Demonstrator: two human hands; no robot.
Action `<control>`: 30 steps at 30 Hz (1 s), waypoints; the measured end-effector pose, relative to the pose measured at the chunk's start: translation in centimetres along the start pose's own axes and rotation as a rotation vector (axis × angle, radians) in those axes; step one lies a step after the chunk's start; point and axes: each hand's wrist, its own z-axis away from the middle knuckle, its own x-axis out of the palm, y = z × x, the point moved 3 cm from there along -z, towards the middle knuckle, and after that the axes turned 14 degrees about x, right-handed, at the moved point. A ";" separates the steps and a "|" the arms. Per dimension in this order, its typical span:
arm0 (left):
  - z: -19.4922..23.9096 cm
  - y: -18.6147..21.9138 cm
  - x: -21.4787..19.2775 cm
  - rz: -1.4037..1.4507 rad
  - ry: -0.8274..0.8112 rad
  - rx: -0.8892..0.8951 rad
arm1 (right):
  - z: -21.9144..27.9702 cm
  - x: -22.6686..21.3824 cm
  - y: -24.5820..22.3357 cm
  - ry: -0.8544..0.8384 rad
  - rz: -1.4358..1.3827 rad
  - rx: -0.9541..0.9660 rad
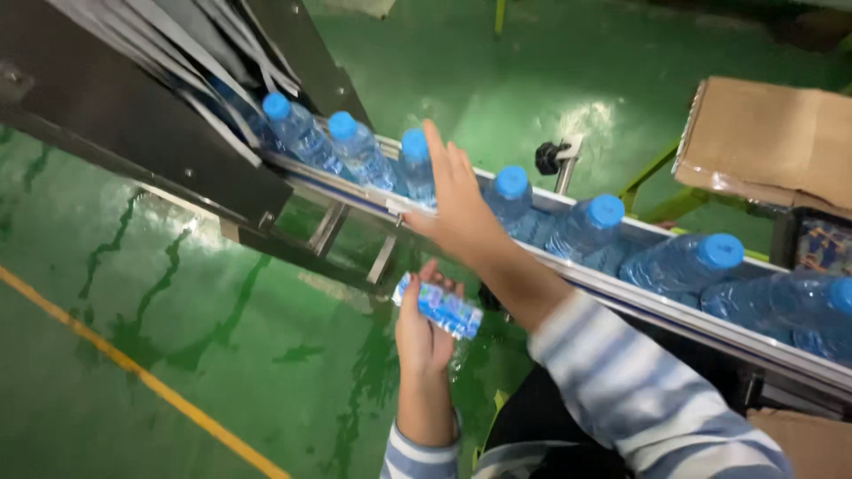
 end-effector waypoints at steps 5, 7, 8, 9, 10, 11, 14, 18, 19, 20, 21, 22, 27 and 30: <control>-1.7 -1.3 -2.0 -0.094 -0.013 0.186 | 10.5 -0.5 3.6 -0.170 -0.050 0.044; -2.2 -2.3 -2.5 -0.137 0.031 0.273 | 11.5 0.2 6.8 -0.368 -0.091 0.448; -2.1 -2.8 -2.1 -0.135 0.026 0.266 | 11.8 -0.4 6.7 -0.362 -0.087 0.451; -2.0 -3.2 -1.8 -0.121 0.053 0.256 | 12.0 -1.1 6.7 -0.353 -0.175 0.514; -2.0 -3.5 -1.4 -0.105 0.079 0.252 | 12.2 -1.7 6.6 -0.344 -0.267 0.569; -1.4 -3.4 -0.1 -0.101 0.073 0.252 | 11.9 -2.2 7.2 -0.338 -0.265 0.566; -0.2 -3.9 1.4 -0.015 -0.007 0.077 | 10.8 -4.5 8.1 -0.300 -0.406 0.527; -1.0 -4.2 -0.1 -0.002 0.031 0.022 | 6.7 -9.4 8.1 0.215 -0.123 0.188; -1.0 -3.9 0.0 0.023 -0.012 0.045 | 5.6 -10.2 8.0 0.480 0.123 -0.034; -1.1 -3.5 -0.4 0.022 -0.016 0.045 | 4.5 -9.5 7.3 0.484 0.122 -0.035; -1.1 -3.2 -0.6 -0.002 -0.059 0.028 | 3.1 -8.4 6.8 0.331 0.128 0.027; -1.2 -2.9 -0.8 -0.027 -0.105 0.011 | 1.7 -7.3 6.3 0.181 0.133 0.088; -0.9 -1.7 -0.4 -0.053 -0.048 0.127 | 0.8 -3.8 4.1 0.068 0.109 0.293; -0.2 -0.7 0.3 -0.094 0.010 0.186 | -0.3 -1.8 3.3 -0.030 0.156 0.340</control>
